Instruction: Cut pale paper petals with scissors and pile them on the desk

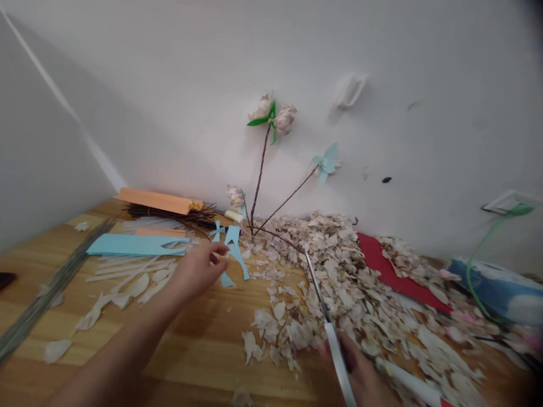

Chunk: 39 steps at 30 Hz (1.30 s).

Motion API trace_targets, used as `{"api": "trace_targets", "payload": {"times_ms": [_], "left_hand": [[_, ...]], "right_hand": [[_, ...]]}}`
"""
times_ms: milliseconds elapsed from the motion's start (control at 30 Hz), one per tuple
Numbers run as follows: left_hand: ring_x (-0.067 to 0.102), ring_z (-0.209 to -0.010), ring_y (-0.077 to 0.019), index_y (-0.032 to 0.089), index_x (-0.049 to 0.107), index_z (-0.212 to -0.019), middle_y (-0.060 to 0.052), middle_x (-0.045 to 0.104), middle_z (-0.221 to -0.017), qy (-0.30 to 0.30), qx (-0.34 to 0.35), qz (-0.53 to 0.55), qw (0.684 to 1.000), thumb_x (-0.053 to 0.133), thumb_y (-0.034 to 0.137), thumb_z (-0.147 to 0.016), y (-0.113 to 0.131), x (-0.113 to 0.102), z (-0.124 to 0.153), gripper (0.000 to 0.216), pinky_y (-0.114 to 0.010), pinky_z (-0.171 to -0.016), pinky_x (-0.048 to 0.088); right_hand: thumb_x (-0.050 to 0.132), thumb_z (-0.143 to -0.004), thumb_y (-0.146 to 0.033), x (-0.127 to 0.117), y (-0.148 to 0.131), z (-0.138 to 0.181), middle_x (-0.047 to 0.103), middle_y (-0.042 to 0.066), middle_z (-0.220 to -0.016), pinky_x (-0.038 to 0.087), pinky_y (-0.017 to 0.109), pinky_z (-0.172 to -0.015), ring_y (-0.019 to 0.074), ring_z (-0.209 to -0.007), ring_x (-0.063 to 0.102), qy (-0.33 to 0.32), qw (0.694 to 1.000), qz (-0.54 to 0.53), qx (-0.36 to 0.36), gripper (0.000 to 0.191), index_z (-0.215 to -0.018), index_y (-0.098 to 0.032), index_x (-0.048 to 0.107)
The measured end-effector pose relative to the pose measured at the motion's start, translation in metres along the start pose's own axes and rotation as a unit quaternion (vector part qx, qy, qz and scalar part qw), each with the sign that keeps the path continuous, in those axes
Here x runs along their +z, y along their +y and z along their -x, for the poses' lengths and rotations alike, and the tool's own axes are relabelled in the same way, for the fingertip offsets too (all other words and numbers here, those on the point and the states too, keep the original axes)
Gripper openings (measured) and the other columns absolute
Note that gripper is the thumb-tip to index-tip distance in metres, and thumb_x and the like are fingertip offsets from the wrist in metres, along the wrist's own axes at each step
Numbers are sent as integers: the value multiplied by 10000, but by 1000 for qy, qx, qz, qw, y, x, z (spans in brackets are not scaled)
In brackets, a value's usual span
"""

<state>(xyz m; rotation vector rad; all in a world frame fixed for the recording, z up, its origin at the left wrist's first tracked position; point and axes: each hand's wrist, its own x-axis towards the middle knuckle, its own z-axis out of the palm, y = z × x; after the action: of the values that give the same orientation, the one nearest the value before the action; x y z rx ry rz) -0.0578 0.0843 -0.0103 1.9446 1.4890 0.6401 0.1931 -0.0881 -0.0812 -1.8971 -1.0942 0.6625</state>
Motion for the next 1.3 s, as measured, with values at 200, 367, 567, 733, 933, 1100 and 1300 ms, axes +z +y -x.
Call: {"api": "trace_targets", "payload": {"times_ms": [200,367,567,733,933,1100,1300], "left_hand": [[611,-559,-148,215,657,-943,-7,705,-765,-195,51,75,977,586,339,-683,29,34,35,297,-230,-513,440],[620,-679,-188,248,649,-922,-11,694,-778,-282,80,27,956,562,303,-688,43,30,49,256,-248,-561,416],[605,-811,-234,255,629,-839,-31,638,-890,-246,151,-75,954,526,97,-533,22,51,49,359,-281,-633,421],[604,-748,-240,290,635,-917,-11,644,-863,-330,156,-56,929,648,171,-514,24,58,60,420,-286,-596,431],[570,-972,-200,268,617,-983,-24,620,-1062,-264,241,35,933,510,76,-659,37,63,58,391,-294,-837,434],[536,-1056,-187,230,589,-1059,-52,605,-1113,-210,269,62,938,463,22,-673,30,85,51,456,-305,-934,397],[532,-1072,-203,209,542,-1091,-68,595,-1149,-199,155,190,949,512,77,-671,35,78,50,442,-358,-956,392]], "right_hand": [[677,-567,-528,-6,4,-7,710,42,-804,502,290,-703,239,-774,653,-4,997,-43,68,500,-919,-180,612],[590,-658,-513,-8,-12,-4,680,14,-704,483,260,-621,208,-675,638,18,998,18,64,360,-835,-200,584],[537,-666,-446,-10,-15,-2,678,15,-704,470,254,-605,209,-677,638,13,996,68,61,270,-813,-219,550],[505,-685,-404,-5,-14,-2,675,11,-714,457,256,-591,207,-676,644,7,991,116,73,227,-843,-241,506],[462,-718,-387,2,-11,-2,674,75,-810,439,307,-652,245,-748,639,5,983,170,64,248,-898,-217,473],[527,-719,-337,7,-15,0,683,52,-791,429,266,-623,219,-726,652,-2,981,190,47,229,-906,-222,461],[449,-808,-319,16,-29,0,685,122,-882,409,310,-639,287,-786,659,-14,951,307,36,199,-959,-189,437]]}}
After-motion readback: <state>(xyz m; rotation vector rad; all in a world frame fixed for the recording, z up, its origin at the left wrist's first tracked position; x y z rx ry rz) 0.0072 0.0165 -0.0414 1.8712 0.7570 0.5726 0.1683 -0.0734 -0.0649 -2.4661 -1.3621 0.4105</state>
